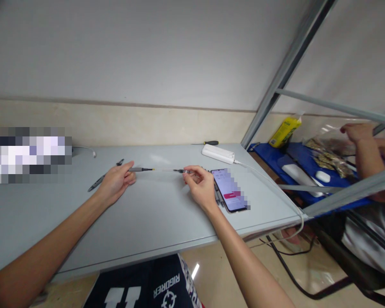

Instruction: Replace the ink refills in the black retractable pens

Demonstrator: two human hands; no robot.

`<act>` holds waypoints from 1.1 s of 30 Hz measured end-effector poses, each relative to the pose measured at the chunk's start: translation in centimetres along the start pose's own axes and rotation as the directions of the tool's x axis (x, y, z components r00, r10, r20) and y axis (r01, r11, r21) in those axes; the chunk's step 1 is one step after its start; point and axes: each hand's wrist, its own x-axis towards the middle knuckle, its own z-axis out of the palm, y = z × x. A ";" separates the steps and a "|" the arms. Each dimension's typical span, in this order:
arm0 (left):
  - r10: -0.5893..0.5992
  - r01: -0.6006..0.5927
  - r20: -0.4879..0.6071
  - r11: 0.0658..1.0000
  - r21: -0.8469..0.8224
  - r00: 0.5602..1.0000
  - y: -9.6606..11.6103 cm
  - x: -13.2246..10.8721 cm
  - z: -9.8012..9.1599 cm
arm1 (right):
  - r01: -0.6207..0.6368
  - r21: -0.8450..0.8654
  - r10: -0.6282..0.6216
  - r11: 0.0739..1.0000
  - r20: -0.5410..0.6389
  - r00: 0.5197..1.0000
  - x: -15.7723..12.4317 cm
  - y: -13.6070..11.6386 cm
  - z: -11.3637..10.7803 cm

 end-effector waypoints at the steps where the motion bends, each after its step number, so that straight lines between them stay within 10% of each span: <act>1: -0.001 0.001 0.007 1.000 0.003 1.000 0.0 0.0 0.0 | 0.001 0.003 -0.001 1.000 -0.001 1.000 0.0 0.0 0.0; 24: -0.015 0.002 0.119 0.994 0.105 0.993 -0.6 0.0 -0.1 | 0.028 -0.069 -0.018 0.997 0.139 0.990 -0.9 0.3 2.0; 33: 0.150 -0.188 0.151 0.941 0.280 0.977 -0.8 -0.3 0.1 | 0.033 -0.194 -0.001 0.981 0.166 0.986 -1.2 0.1 2.1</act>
